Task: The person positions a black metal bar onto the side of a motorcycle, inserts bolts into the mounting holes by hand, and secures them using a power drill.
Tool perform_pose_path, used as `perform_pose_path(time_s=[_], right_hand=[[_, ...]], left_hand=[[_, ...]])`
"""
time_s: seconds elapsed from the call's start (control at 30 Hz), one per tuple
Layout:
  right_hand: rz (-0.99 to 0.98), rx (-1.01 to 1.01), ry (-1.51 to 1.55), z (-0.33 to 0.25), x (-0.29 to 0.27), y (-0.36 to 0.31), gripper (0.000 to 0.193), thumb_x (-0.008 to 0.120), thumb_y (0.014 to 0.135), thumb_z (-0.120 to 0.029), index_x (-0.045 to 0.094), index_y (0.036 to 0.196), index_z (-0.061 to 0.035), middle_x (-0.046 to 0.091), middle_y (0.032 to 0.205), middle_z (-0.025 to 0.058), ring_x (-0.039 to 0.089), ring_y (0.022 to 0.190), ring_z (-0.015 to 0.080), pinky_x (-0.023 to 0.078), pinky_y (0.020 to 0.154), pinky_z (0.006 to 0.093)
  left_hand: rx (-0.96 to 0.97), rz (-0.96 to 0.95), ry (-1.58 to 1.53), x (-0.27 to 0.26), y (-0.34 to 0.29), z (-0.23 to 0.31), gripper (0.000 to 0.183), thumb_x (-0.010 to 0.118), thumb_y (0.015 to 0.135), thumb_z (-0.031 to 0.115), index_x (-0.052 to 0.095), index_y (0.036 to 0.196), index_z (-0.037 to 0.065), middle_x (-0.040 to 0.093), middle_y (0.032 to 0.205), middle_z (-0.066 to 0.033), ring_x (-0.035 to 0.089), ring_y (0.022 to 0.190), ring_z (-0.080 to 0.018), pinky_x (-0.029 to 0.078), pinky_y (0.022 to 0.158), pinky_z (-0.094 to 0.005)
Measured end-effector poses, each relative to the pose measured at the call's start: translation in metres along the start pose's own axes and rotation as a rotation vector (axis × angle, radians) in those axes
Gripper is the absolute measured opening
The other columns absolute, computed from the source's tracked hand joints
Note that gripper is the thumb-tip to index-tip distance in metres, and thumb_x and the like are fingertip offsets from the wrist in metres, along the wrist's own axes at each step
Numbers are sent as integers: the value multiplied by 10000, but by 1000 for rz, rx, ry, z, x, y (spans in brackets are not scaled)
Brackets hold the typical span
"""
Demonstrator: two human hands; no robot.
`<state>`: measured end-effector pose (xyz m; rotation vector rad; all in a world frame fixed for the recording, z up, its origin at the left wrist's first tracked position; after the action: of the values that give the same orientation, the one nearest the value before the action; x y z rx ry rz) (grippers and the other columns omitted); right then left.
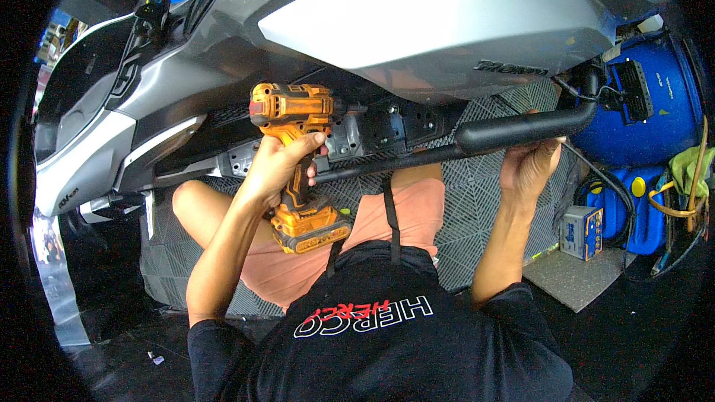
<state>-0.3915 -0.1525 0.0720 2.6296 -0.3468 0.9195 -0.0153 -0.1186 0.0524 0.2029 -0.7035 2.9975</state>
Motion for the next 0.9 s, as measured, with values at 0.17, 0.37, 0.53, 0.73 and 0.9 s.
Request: perform_pose_path(time_s=[0.17,0.37,0.53,0.73,0.9], right_hand=[[-18,-2,2,1,-3,1,441,739,836,-457,627,1030,-78,563,887,13,508,865,133,461,767,267],[-7,5,-11,1,-8,1,459,725,843,-475,626,1053,-79,563,906,12,512,885,148,465,792,298],[13,4,-10,1,-10,1,486,734,836,-474,610,1087,-77,563,909,20,523,941,170,469,838,319],[37,-20,-29,-1,-10,1,491,743,823,-480,595,1051,-71,552,897,23,514,957,183,460,878,334],[2,-23,-35,-1,-12,2,498,743,820,-484,595,1055,-70,552,895,24,515,962,182,456,889,342]], left_hand=[[17,-14,27,0,1,1,328,710,908,200,589,1147,10,660,869,-60,561,539,-81,518,470,-239],[-65,15,-54,-1,3,10,277,683,930,225,609,1098,18,645,845,-44,551,530,-83,511,462,-240],[-76,-2,-1,-9,11,7,274,680,930,226,611,1100,22,646,845,-47,546,520,-77,509,459,-236],[-55,-43,202,1,11,30,299,685,927,225,637,1130,10,667,872,-28,551,534,-58,503,475,-225],[46,-90,218,2,17,26,332,699,927,250,601,1132,8,682,896,-64,554,534,-59,503,463,-217]])
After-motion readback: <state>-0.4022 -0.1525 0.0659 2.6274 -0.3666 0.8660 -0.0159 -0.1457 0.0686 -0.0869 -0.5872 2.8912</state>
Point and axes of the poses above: each hand's wrist, its own y-axis towards the middle knuckle, its own x-axis out of the palm, z = x × y, the point moved 6 cm from there along y, towards the middle knuckle
